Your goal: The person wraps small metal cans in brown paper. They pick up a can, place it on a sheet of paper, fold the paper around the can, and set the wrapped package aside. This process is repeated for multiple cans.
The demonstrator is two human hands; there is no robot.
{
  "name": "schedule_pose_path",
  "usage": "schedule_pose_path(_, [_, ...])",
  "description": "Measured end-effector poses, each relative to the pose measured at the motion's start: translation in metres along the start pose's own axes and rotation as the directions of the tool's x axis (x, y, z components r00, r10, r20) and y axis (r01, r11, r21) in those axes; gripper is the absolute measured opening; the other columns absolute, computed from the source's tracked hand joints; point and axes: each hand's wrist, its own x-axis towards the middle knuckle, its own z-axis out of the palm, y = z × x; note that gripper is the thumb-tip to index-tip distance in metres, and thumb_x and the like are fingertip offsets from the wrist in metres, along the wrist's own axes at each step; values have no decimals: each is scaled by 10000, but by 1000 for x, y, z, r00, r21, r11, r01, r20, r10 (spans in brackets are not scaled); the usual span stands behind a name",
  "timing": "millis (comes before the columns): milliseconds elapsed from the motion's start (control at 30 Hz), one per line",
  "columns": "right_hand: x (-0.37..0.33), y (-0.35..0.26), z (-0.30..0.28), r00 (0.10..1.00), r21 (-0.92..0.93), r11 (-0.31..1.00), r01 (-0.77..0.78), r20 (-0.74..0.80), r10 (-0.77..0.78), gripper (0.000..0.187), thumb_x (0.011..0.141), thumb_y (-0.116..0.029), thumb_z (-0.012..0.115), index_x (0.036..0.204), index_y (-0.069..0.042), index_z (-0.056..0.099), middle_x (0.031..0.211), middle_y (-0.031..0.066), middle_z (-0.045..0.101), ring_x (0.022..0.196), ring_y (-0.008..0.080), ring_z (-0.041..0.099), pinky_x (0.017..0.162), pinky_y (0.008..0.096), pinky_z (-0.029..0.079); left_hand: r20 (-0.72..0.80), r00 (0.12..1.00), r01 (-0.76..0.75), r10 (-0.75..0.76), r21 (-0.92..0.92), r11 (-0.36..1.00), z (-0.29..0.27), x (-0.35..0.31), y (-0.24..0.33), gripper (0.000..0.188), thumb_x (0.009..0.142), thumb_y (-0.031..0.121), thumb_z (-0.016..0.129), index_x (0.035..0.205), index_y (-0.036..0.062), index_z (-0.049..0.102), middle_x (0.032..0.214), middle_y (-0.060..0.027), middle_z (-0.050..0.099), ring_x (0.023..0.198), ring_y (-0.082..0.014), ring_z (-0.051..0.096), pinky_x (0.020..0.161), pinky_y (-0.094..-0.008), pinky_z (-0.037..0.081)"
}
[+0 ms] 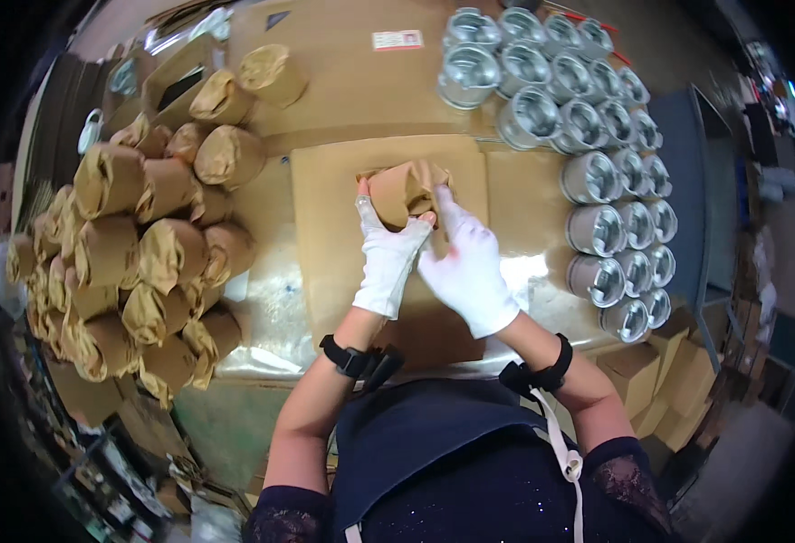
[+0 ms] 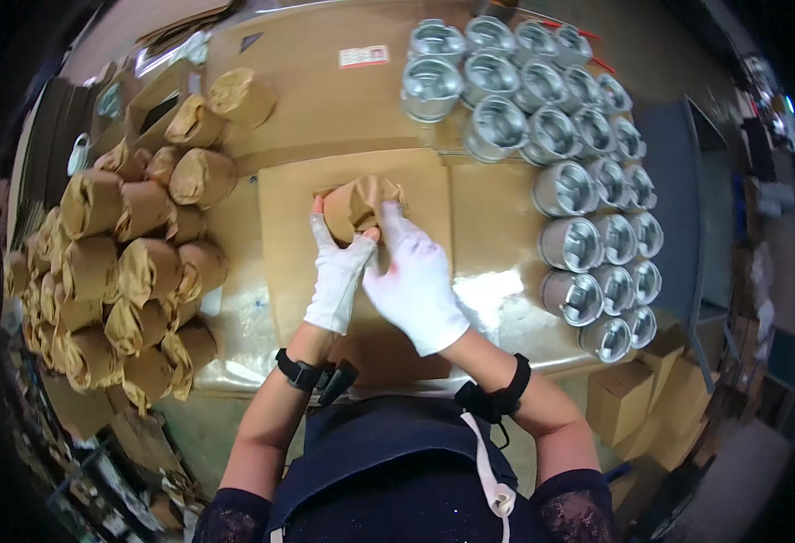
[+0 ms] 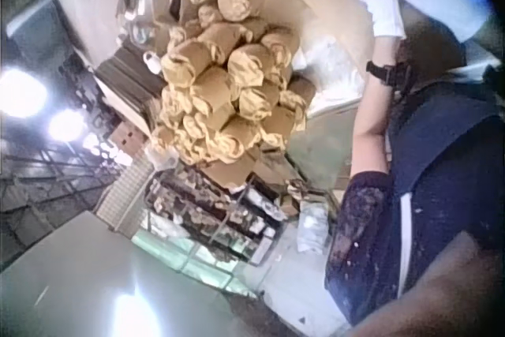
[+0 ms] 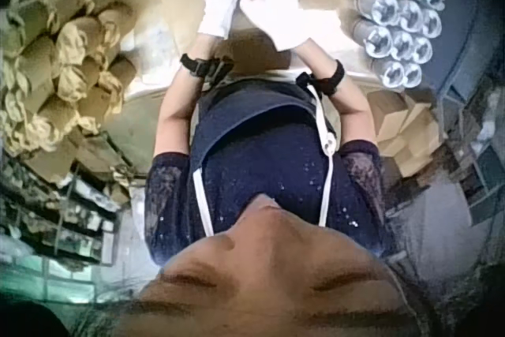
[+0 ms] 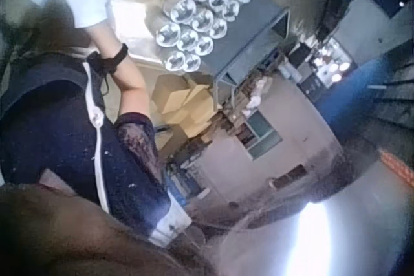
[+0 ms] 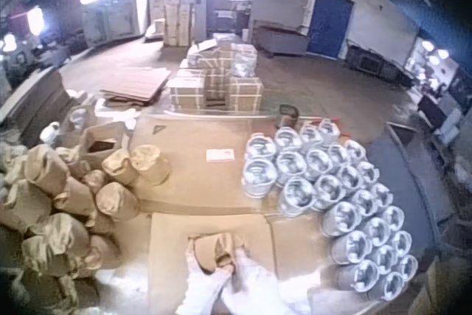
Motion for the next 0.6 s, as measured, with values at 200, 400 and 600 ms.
schedule_pose_path(200, [7, -53, 21, 892, 160, 900, 406, 144, -428, 444, 808, -49, 680, 1249, 4, 669, 1254, 218, 703, 1221, 383, 658, 1069, 441, 525, 145, 916, 372, -373, -652, 660, -74, 21, -6, 519, 1062, 147, 494, 1566, 153, 370, 1355, -158, 635, 1132, -264, 696, 916, -401, 632])
schedule_pose_path(400, [-14, -20, 31, 962, 433, 901, -18, 252, -102, 364, 866, -28, 642, 1217, -22, 738, 1119, 152, 776, 1038, 293, 755, 947, 372, 588, 29, 901, 338, -433, -675, 656, -163, 43, 9, 734, 1103, 578, 365, 1598, 41, 292, 1519, -181, 517, 1327, -392, 596, 1061, -503, 574])
schedule_pose_path(600, [-45, 25, 17, 905, 452, 831, -323, 406, 131, 356, 930, -77, 624, 1264, -34, 739, 1136, 181, 776, 1064, 255, 769, 960, 352, 591, -390, 921, 146, -10, 322, 936, -197, 69, -21, 716, 1078, 346, 515, 1625, -46, 271, 1556, -224, 497, 1344, -386, 570, 1144, -429, 452])
